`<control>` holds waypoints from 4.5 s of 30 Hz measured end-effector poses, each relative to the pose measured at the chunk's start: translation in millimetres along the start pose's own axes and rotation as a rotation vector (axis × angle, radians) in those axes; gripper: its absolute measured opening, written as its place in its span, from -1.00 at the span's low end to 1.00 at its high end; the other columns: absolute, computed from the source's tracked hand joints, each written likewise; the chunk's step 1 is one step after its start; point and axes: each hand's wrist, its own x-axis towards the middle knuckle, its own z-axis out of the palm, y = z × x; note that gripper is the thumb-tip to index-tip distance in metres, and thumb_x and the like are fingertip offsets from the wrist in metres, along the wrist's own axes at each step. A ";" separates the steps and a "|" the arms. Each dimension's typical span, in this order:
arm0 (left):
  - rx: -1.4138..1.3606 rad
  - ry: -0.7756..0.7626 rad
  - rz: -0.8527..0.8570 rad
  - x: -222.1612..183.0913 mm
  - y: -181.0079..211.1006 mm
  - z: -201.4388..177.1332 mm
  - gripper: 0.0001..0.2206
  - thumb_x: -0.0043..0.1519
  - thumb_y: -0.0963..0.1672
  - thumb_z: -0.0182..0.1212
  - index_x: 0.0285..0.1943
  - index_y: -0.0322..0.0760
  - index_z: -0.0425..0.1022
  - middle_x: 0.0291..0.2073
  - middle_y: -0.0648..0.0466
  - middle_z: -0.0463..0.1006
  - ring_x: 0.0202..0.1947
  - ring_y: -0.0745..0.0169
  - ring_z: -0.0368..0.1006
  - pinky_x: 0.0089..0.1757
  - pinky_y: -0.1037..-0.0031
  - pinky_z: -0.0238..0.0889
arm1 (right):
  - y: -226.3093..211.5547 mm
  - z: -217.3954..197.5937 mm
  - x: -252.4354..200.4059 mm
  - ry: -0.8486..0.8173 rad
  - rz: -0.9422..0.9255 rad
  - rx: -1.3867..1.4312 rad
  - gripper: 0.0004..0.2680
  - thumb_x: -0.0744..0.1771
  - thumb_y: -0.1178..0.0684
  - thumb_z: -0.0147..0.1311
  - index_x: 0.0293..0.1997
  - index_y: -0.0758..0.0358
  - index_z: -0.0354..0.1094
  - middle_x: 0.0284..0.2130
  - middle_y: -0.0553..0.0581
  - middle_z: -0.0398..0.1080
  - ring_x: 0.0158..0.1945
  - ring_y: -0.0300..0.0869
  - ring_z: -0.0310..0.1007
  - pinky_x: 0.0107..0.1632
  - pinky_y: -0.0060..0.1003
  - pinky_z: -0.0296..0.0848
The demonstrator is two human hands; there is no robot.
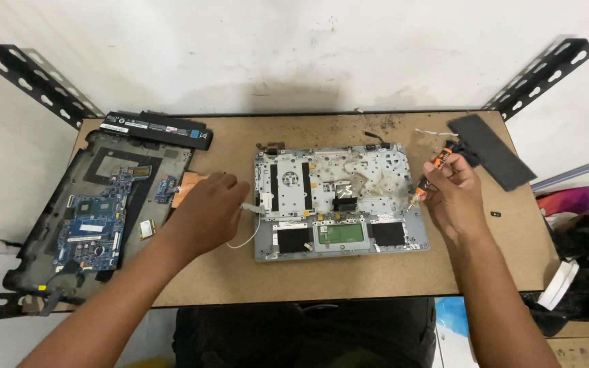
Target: Aligning a metal internal plate with a laptop chassis and using a screwdriver to secure or adjust components during a repair.
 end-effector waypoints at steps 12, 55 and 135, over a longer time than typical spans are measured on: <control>0.098 0.359 0.073 -26.6 37.4 24.8 -0.84 0.11 -0.21 -0.17 -0.22 -0.21 0.33 -0.42 -0.03 0.34 -0.31 0.03 0.35 -0.29 0.35 0.20 | 4.8 11.3 1.5 -0.073 -0.049 -0.014 -0.88 0.28 0.20 0.11 -0.16 0.29 0.29 -0.50 0.04 0.36 -0.47 -0.30 0.44 -0.56 -0.56 0.46; -0.348 -0.794 -0.814 -139.9 67.5 151.8 -0.22 -0.01 0.38 -0.11 0.28 0.12 -0.06 0.12 -0.04 0.28 0.08 -0.03 0.36 0.04 0.24 0.25 | 1.9 27.7 -14.0 -0.242 0.023 -0.140 -0.85 0.27 0.16 0.13 -0.16 0.19 0.24 -0.57 -0.07 0.33 -0.43 -0.31 0.39 -0.20 -0.43 0.38; -0.484 0.370 0.433 4.1 123.7 55.3 -0.85 0.21 -0.22 -0.02 -0.22 -0.35 0.50 -0.37 -0.11 0.46 -0.34 -0.03 0.40 -0.32 0.34 0.23 | 15.6 29.2 -16.5 -0.282 -0.138 -0.137 -0.82 0.26 0.18 0.17 -0.14 0.39 0.31 -0.56 0.13 0.40 -0.46 -0.30 0.45 -0.35 -0.51 0.42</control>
